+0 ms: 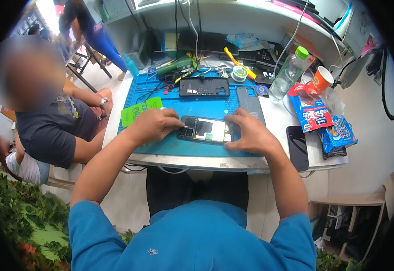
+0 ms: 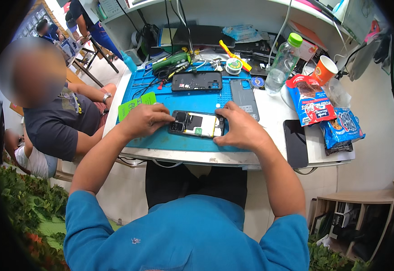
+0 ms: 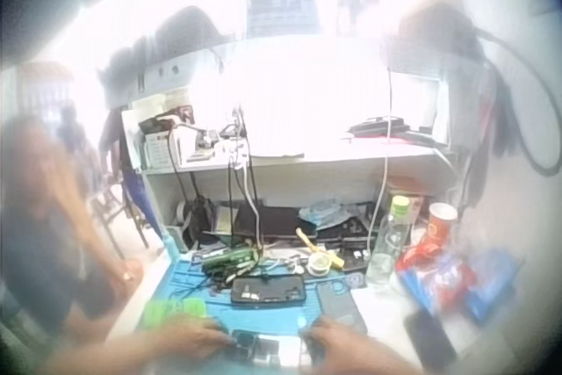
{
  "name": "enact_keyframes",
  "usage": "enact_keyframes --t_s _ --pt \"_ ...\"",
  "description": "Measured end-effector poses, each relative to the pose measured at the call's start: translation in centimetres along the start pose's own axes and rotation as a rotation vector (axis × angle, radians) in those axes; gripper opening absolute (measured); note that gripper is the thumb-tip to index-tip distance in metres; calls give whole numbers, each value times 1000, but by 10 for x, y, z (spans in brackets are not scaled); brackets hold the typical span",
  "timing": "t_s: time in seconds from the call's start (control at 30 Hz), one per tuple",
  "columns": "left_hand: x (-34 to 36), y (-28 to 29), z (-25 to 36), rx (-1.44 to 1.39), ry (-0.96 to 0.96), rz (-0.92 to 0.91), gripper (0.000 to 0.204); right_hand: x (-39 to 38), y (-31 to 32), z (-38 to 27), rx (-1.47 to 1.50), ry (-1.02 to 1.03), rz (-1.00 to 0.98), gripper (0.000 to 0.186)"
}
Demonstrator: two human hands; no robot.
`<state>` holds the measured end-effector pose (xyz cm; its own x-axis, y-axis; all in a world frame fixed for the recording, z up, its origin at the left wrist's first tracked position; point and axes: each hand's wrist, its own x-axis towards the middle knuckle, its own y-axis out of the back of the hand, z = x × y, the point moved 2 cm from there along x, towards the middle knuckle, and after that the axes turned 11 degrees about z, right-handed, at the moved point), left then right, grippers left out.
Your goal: The person uses a screwdriver to remove screws from a smartphone, detaches the back cover, and manipulates internal components. They repeatedly open and close the device, adjusting parts inside while working at a cluttered workbench.
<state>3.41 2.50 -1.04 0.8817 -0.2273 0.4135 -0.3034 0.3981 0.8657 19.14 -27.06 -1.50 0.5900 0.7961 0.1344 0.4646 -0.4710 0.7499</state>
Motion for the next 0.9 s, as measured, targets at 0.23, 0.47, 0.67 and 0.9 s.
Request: enact_keyframes --t_s 0.23,0.47,0.67,0.9 --pt "23 10 -4 -85 0 -206 13 0 0 2 -1 -10 4 83" --pt "48 13 -5 -59 -7 -466 10 0 1 -1 -18 -28 -10 84" --pt "61 11 0 3 49 -567 12 -1 0 -2 -11 -37 -15 84" --pt "68 6 3 43 132 -597 15 -1 2 -1 -3 -34 -20 85"
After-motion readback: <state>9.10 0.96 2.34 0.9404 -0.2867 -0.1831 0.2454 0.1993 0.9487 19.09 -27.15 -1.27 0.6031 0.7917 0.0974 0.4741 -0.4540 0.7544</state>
